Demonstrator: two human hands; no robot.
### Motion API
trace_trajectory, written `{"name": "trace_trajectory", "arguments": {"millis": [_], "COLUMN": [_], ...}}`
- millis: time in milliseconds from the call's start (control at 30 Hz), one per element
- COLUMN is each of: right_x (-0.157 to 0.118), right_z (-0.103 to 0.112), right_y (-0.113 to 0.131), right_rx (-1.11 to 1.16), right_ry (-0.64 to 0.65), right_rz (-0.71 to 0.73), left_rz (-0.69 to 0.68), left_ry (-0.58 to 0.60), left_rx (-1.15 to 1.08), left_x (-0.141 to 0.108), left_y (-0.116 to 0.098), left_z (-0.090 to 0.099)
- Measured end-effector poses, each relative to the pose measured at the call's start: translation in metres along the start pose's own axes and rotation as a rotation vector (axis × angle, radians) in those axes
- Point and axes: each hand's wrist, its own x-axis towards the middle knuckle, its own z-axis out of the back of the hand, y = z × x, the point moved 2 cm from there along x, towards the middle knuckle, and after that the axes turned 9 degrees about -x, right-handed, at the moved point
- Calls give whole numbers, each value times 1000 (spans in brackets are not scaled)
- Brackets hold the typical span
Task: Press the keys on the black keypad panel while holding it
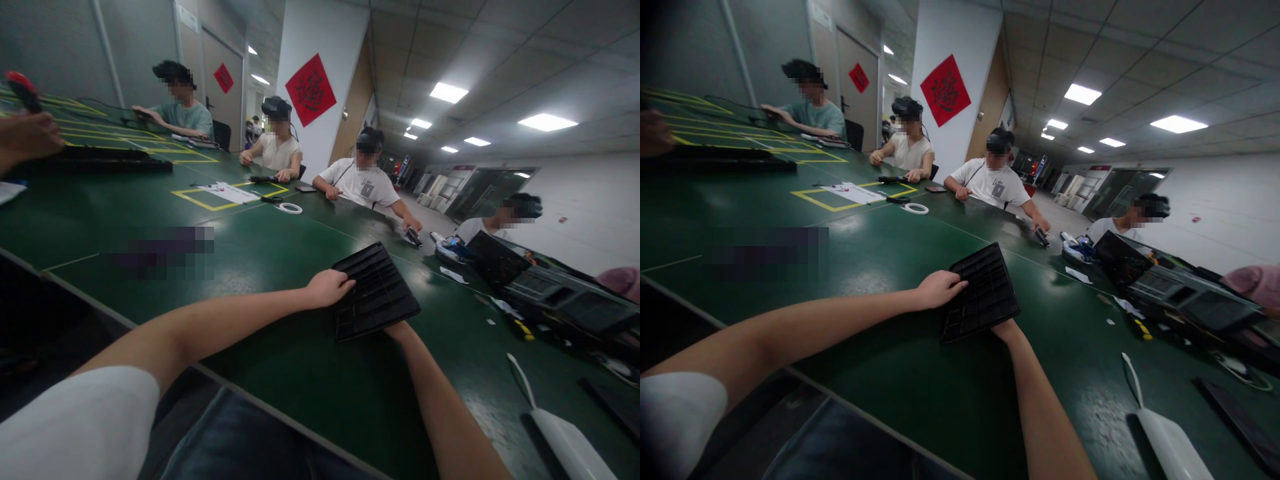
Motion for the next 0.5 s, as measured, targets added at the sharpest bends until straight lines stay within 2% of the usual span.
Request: {"name": "trace_trajectory", "arguments": {"millis": [167, 233, 333, 433, 500], "right_x": [-1, -2, -3, 1, 4], "right_z": [2, 3, 3, 1, -2], "right_y": [-3, 0, 7, 17, 22], "right_rx": [50, 69, 75, 119, 164], "right_ry": [-17, 0, 25, 63, 101], "right_rz": [-21, -25, -27, -34, -25], "left_rz": [-84, -70, 130, 414, 505], "left_ry": [-39, -75, -74, 21, 75], "left_rx": [0, -79, -436, -943, -1146], "left_x": [2, 4, 9, 12, 13], "left_y": [1, 2, 7, 11, 11], "left_z": [5, 9, 13, 9, 7]}}
